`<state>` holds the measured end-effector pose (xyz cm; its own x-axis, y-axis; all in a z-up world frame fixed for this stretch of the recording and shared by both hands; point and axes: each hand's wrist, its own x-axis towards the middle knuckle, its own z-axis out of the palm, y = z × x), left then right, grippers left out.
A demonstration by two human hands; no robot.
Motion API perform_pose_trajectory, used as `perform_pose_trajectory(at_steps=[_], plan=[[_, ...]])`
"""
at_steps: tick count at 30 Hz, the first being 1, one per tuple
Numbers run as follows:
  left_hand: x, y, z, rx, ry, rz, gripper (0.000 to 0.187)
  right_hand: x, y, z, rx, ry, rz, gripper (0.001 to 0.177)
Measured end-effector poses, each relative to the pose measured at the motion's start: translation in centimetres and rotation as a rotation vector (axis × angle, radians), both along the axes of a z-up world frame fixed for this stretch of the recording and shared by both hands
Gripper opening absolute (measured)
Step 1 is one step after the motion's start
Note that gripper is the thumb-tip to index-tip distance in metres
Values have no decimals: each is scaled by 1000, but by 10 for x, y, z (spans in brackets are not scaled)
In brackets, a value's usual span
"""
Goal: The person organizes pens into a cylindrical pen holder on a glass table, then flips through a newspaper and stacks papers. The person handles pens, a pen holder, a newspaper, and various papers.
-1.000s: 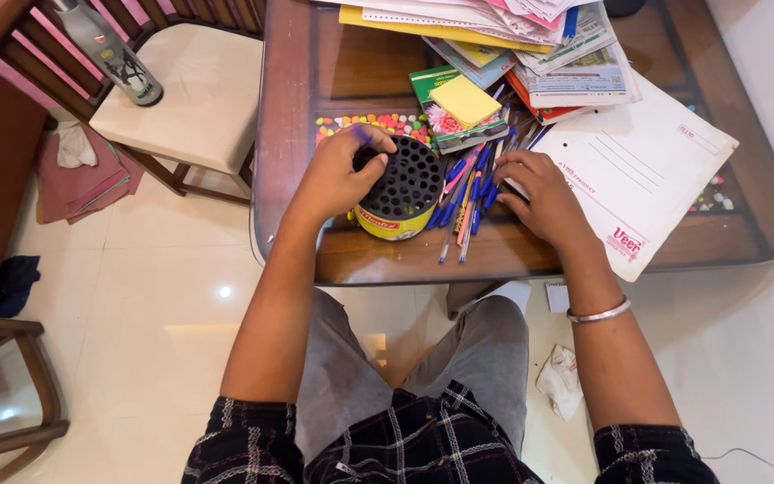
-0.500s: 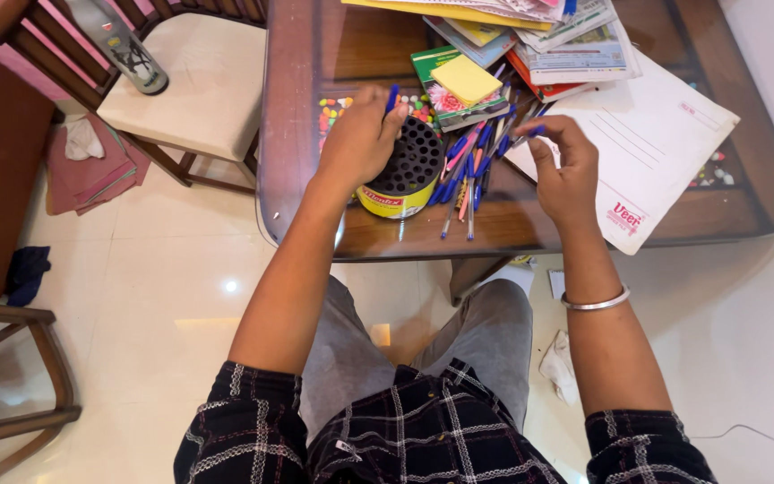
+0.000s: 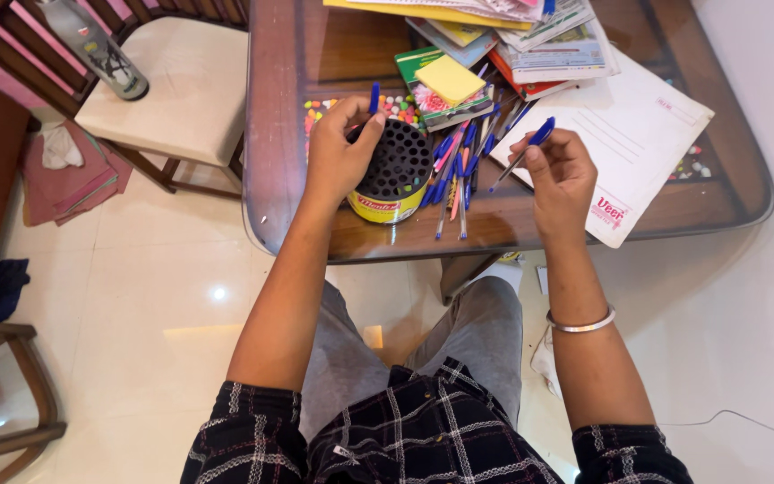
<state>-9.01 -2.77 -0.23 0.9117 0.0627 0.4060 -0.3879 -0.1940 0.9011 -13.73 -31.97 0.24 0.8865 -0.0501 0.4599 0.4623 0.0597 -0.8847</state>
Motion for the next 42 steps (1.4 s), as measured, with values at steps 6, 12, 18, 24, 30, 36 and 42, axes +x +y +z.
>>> perform_pose_trajectory(at_steps=[6, 12, 18, 24, 30, 36, 42], plan=[[8, 7, -23, -69, 14, -78, 11, -4, 0, -7, 43, 40, 12, 18], [14, 14, -38, -421, 122, -181, 16, -1, 1, -12, 74, 67, 4, 20], [13, 15, -25, -94, 126, -110, 16, 4, 5, -14, 74, 69, 23, 18], [1, 16, 11, 130, -79, -67, 32, 3, 7, -15, 71, 80, 30, 16], [4, 7, 19, 253, 55, -78, 19, 6, 10, -17, 50, 94, 5, 14], [-5, 2, 31, 308, -14, -21, 25, 8, 13, -19, 68, 85, 40, 13], [-36, -9, 69, 423, -499, 228, 42, 5, 19, -6, 10, 20, 66, 15]])
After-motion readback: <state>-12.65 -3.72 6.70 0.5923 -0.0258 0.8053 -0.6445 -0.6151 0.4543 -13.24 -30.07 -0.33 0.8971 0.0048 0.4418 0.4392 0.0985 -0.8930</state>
